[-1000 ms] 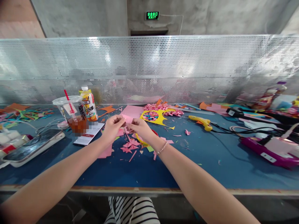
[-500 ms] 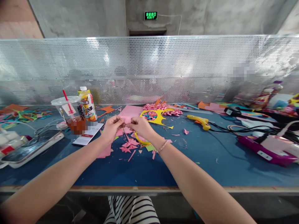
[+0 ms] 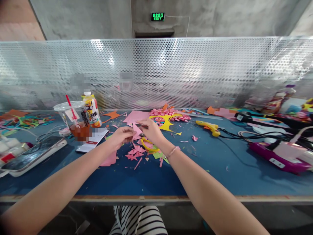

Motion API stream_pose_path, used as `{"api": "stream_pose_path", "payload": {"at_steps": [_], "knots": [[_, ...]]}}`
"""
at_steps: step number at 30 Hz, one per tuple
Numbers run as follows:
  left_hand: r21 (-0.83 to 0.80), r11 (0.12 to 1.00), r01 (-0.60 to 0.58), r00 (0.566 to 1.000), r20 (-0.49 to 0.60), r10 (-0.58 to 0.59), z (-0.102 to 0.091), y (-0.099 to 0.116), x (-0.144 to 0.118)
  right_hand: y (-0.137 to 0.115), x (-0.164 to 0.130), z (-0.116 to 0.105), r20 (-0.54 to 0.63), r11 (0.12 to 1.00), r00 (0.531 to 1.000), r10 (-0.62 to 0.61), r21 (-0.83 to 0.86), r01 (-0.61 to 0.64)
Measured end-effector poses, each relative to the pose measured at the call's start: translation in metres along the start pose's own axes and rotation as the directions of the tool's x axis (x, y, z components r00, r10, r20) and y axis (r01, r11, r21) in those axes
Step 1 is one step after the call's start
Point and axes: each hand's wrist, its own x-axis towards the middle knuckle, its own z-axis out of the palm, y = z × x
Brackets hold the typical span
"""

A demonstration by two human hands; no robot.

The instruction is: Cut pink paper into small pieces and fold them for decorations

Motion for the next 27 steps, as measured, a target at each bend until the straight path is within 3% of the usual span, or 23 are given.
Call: {"api": "stream_pose_path", "payload": {"at_steps": [3,6,9,13,16,19,27], "knots": [[0.010,0.999,-0.040,0.998,-0.050,0.040,-0.002,0.002,0.001,0.003,-0.002,-0.003,0.138,0.960,0.983,0.118,-0.267,-0.078],[-0.048,0.995,-0.085,0.995,-0.058,0.083,-0.003,0.003,0.001,0.008,-0.008,-0.004,0.261,0.822,0.915,0.308,-0.557,-0.118],[-0.136,0.984,-0.118,0.991,-0.076,0.109,-0.003,0.002,0.001,0.012,-0.011,-0.003,0.280,0.757,0.864,0.418,-0.632,-0.162],[-0.173,0.979,-0.104,0.990,-0.111,0.086,-0.003,0.002,0.002,0.007,-0.007,0.000,0.228,0.844,0.921,0.315,-0.512,-0.162],[-0.170,0.983,-0.064,0.989,-0.146,0.039,-0.002,0.003,0.002,-0.002,-0.002,0.001,0.141,0.962,0.961,0.236,-0.173,-0.211],[-0.099,0.993,-0.069,0.989,-0.134,0.055,-0.001,0.004,0.001,-0.009,-0.001,0.001,0.105,0.966,0.976,0.193,0.153,-0.207],[-0.016,0.997,-0.072,0.990,-0.126,0.070,-0.001,0.001,0.000,-0.020,-0.005,0.004,0.123,0.961,0.968,0.217,0.148,-0.235]]}}
